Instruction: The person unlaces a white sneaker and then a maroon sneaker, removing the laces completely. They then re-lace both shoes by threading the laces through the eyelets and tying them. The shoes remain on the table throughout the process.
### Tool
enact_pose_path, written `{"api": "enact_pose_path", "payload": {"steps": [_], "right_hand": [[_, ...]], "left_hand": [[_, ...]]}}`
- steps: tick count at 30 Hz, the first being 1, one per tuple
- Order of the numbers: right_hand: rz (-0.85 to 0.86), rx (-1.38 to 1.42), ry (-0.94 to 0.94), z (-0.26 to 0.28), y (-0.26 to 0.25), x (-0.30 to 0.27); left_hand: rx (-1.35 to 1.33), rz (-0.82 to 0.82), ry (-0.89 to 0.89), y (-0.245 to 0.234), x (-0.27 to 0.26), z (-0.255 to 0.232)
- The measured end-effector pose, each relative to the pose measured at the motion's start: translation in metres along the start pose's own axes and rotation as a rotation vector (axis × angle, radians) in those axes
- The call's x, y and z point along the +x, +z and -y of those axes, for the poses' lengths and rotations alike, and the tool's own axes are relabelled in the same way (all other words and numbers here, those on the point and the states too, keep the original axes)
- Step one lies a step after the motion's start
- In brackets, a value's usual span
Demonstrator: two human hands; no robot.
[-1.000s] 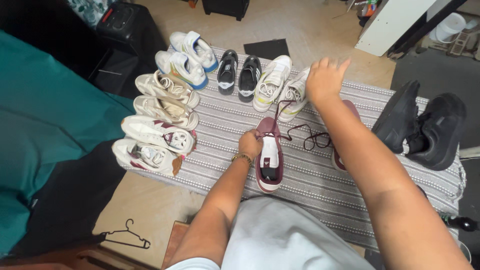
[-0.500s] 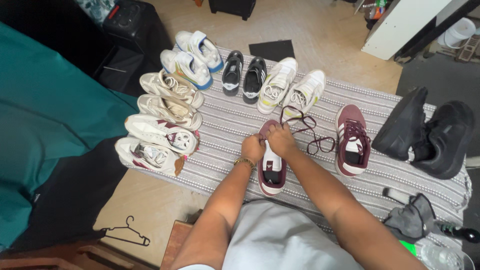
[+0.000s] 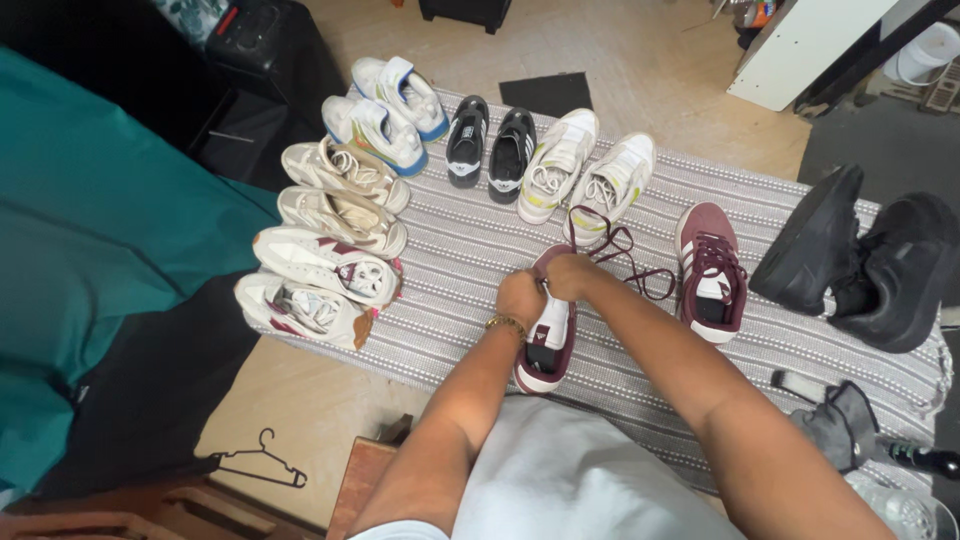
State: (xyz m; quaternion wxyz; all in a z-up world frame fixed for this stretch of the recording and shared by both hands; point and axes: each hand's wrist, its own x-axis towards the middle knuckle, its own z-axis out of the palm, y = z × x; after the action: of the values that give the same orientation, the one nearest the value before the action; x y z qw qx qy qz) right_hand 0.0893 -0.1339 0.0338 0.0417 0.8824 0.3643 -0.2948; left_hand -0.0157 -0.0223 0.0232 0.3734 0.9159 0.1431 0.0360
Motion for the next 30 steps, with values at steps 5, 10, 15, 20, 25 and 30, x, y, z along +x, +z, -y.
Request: {"api": "enact_pose_path", "payload": {"steps": [5,10,15,20,25,30], "right_hand": [[-0.020,0.222,-0.166,-0.028,0.010,-0.015],[-0.116,0.168,-0.072,-0.045,-0.027,-0.032],[-0.351,0.501,0.022,-0.052,-0.149,-0.060],[-0.687,1.085,-0.369,-0.045,-0.267,-0.134],[-0.977,0.533,-0.042,-0.046,-0.323,-0.212],[-0.820,0.425,-0.202,-0.045,-0.316,-0.233]], "left_hand": [[-0.005,-0.015,0.058,0.009,0.005,0.007],[0.004,0.047,0.001,0.005,0.006,0.005],[0.081,0.098,0.103,-0.004,-0.004,-0.011],[0.243,0.124,0.372,-0.008,-0.001,-0.018],[0.282,0.193,0.348,0.000,0.011,-0.011],[0.434,0.296,0.347,0.009,0.037,-0.002]]}}
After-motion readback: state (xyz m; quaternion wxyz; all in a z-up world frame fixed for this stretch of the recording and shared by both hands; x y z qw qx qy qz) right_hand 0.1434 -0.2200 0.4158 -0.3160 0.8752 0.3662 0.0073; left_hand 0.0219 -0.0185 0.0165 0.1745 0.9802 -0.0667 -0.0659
